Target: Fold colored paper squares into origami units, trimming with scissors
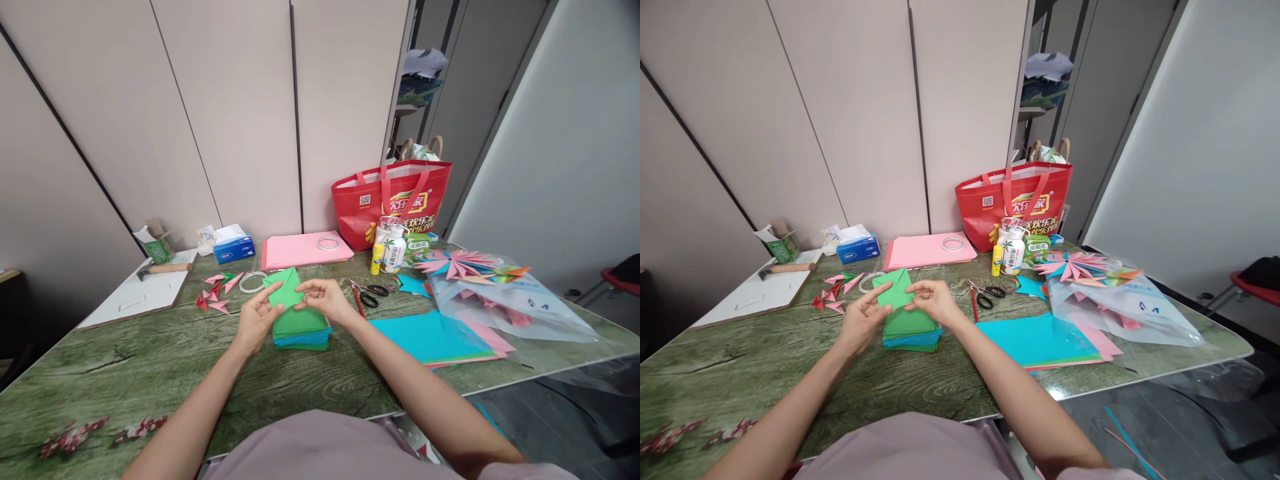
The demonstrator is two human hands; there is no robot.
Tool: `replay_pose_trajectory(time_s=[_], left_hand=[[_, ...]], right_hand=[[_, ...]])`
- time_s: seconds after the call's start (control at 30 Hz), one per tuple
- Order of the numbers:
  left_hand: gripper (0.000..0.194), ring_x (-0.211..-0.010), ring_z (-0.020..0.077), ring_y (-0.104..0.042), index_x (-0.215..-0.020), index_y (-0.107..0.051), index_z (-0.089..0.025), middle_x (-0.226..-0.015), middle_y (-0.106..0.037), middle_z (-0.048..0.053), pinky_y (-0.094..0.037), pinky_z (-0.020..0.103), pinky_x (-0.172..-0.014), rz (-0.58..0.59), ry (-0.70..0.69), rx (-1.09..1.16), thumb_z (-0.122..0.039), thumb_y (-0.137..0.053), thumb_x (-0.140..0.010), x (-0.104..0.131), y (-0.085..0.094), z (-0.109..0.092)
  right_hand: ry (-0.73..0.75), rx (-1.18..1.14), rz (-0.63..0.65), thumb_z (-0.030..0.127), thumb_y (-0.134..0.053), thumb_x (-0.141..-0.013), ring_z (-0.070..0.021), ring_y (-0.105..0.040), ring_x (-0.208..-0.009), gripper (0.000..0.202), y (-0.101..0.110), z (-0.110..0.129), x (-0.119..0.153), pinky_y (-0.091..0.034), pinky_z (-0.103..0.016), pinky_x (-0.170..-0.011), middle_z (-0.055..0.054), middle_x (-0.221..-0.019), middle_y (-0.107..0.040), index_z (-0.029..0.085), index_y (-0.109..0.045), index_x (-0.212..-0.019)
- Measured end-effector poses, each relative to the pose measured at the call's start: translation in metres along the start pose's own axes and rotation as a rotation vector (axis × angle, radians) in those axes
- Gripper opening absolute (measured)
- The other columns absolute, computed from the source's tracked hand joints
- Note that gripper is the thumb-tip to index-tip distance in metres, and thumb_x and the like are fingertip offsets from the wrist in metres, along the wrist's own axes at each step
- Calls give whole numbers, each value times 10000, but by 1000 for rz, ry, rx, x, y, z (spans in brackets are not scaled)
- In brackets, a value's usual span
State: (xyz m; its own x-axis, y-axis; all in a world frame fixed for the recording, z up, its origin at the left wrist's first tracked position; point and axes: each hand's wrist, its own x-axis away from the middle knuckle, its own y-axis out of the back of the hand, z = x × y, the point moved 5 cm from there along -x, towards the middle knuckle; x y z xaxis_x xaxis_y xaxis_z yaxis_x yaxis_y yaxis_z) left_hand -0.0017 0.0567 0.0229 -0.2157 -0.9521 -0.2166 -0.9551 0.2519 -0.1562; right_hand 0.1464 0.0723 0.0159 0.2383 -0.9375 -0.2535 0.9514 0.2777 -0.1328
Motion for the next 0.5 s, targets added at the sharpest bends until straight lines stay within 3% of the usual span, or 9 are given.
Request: replay_pose_trajectory(time_s=[0.5], left_hand=[[671, -750, 134, -592, -1259, -392, -131, -896, -652, 77, -461, 221, -660, 92, 25, -12, -198, -660, -647, 1, -4, -1]], right_hand=[[-47, 12, -5, 268, -680, -548, -180, -653, -627, 290, 4, -2, 0, -510, -284, -584, -10, -662, -634, 122, -643, -796]])
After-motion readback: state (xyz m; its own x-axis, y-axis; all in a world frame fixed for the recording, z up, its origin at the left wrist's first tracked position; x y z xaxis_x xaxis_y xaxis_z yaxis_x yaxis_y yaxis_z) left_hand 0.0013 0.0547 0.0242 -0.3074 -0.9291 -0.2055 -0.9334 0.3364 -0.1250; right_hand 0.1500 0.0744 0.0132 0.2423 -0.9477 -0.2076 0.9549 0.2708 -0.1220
